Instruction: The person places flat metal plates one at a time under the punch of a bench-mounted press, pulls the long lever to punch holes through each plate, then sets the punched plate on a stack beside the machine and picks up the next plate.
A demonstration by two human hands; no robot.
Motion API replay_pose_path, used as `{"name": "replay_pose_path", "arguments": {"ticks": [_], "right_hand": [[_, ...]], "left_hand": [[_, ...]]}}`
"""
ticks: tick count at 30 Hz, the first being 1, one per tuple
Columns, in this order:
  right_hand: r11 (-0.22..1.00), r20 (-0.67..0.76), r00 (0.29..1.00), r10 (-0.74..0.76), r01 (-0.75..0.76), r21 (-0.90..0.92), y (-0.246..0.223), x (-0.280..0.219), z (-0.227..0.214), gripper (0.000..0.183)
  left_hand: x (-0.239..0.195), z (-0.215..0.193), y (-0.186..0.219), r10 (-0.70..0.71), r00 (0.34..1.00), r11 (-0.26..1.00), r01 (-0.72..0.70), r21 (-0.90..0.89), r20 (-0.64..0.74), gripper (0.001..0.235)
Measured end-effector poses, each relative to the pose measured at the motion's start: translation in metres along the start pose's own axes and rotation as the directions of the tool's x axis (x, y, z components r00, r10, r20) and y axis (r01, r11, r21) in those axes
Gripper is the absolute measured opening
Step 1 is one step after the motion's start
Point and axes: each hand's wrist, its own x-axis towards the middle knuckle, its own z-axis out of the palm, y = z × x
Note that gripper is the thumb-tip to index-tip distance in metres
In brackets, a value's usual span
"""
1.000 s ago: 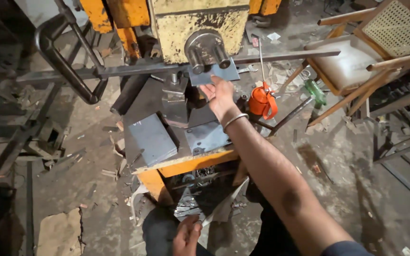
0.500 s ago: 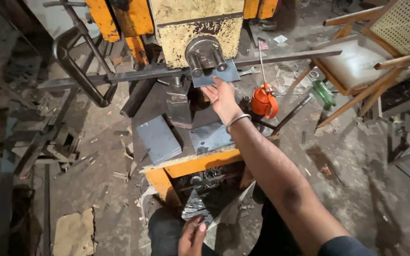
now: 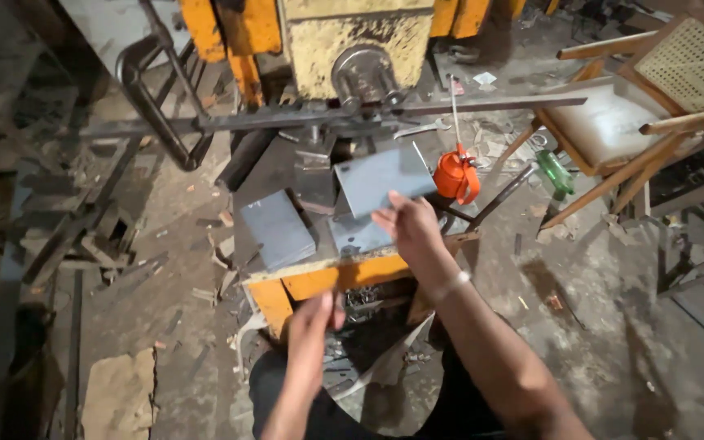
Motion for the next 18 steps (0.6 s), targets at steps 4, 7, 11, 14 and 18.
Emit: {"name": "replay_pose_path", "arguments": {"ticks": [4,7,11,14,18], "right_hand": [[0.994,0.344,0.937,0.067,-0.032,-0.107,-0.003,-0.061,-0.033,0.028],[0.861,0.39,0.913,0.12,0.1,-0.499,-0.033,-0.116,-0.022,0.027],[-0.246,0.573,0.761,-0.303,0.519,-0.819,-0.05,-0.178,0.001,0.04],[-0.537,0.793,0.425,-0.436,0.584,-0.609,-0.033,-0.167,0.007,0.038],[-0.361,0.661,0.466,-0.589,0.58,-0.73,-0.005,-0.085,-0.007,0.023]], "left_hand": [[0.05,0.039,0.031,-0.036,0.994,0.998,0.041,-0.041,0.103,0.042],[0.064,0.058,0.026,0.058,0.994,0.981,-0.041,-0.187,0.088,0.035],[0.055,0.072,0.067,0.047,0.992,0.994,-0.059,-0.095,-0.117,0.039],[0.041,0.094,0.106,0.165,0.984,0.965,-0.147,0.219,-0.068,0.034],[0.018,0.116,0.155,0.158,0.987,0.805,-0.143,0.576,0.024,0.038]]}}
